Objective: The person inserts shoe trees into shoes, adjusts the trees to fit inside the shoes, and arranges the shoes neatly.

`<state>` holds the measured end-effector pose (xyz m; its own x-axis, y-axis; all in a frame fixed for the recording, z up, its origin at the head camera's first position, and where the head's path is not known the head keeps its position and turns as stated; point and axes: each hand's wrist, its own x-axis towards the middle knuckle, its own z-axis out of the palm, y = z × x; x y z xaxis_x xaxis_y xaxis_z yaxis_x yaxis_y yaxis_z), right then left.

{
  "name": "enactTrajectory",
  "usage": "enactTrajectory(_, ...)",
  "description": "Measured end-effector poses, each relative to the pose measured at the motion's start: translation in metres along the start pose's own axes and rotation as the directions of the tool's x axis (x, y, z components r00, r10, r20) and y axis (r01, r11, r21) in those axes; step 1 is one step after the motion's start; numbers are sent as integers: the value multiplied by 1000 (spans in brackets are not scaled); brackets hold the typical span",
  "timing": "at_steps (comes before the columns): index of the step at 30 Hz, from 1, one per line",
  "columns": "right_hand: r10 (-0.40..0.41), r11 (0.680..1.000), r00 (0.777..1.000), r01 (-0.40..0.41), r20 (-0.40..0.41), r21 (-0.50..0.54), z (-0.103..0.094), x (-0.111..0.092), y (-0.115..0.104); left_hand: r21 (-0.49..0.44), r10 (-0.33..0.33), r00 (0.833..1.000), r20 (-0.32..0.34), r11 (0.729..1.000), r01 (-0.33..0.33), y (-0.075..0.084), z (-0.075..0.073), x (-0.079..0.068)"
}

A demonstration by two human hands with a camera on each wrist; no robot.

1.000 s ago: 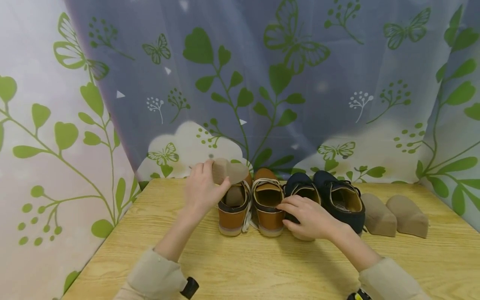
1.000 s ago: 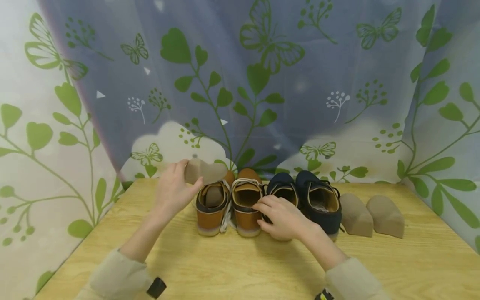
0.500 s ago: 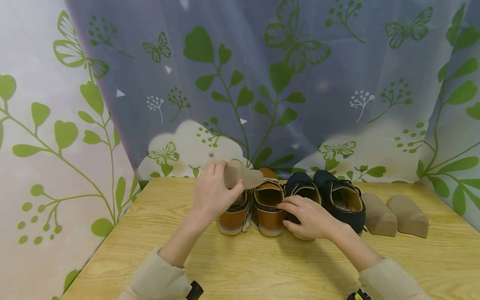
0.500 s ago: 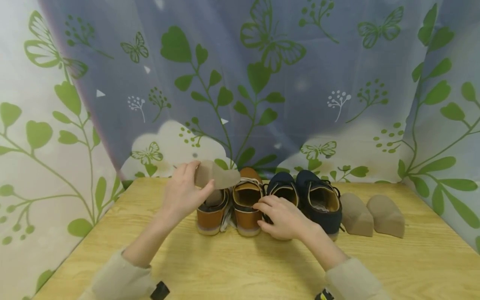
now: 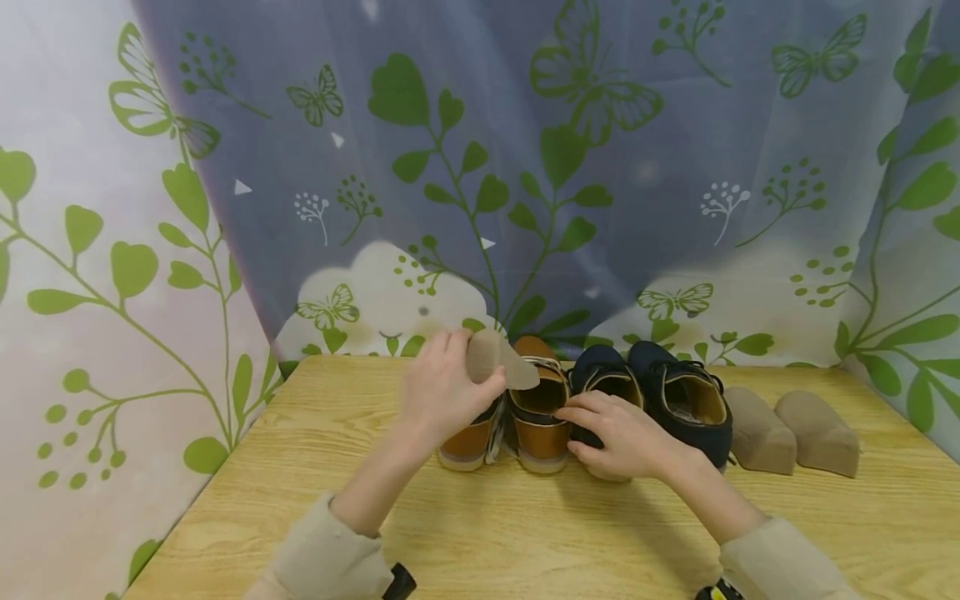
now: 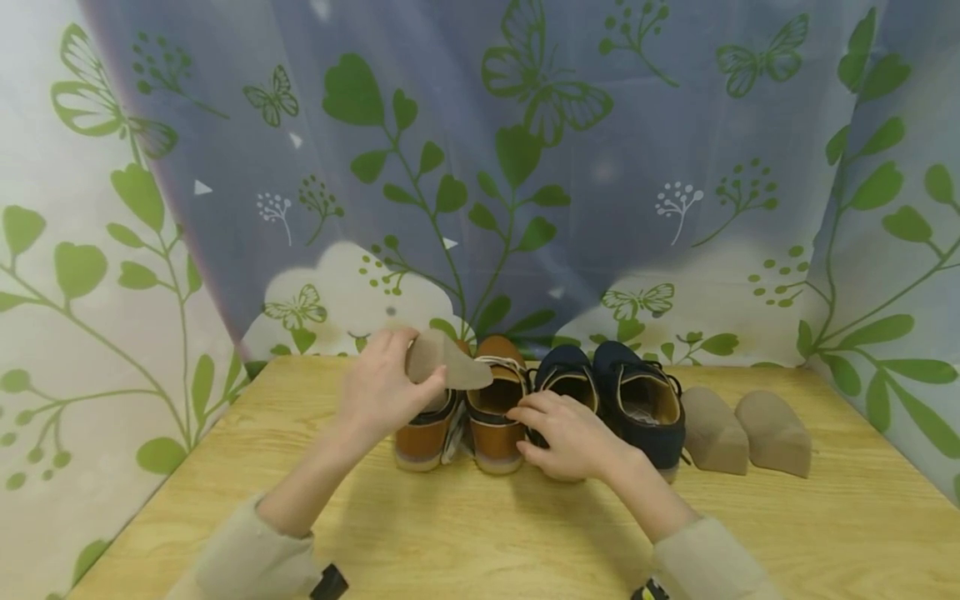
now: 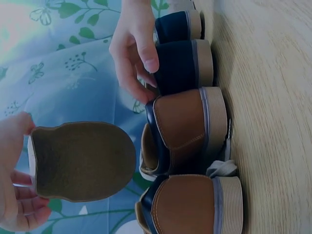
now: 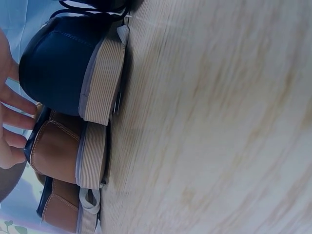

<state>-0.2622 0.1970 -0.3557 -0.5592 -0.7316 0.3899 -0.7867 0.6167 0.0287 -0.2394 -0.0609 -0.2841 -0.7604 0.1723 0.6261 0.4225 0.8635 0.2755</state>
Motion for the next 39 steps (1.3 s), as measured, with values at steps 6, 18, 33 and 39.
enactTrajectory(6,-10,1000,1000,10,-10,0,0,-1,0,-5,-25,998,55,1000,25,6,2,-1)
enactTrajectory(18,10,1000,1000,-11,11,20,-1,-1,1,-7,-76,989,126,997,78,16,8,-1)
enactTrajectory(33,-10,1000,1000,10,-14,26,0,-1,1,23,-71,983,171,997,68,23,17,-2)
enactTrajectory(39,6,999,1000,-7,16,39,-1,-1,1,49,-35,990,140,998,29,24,22,-2)
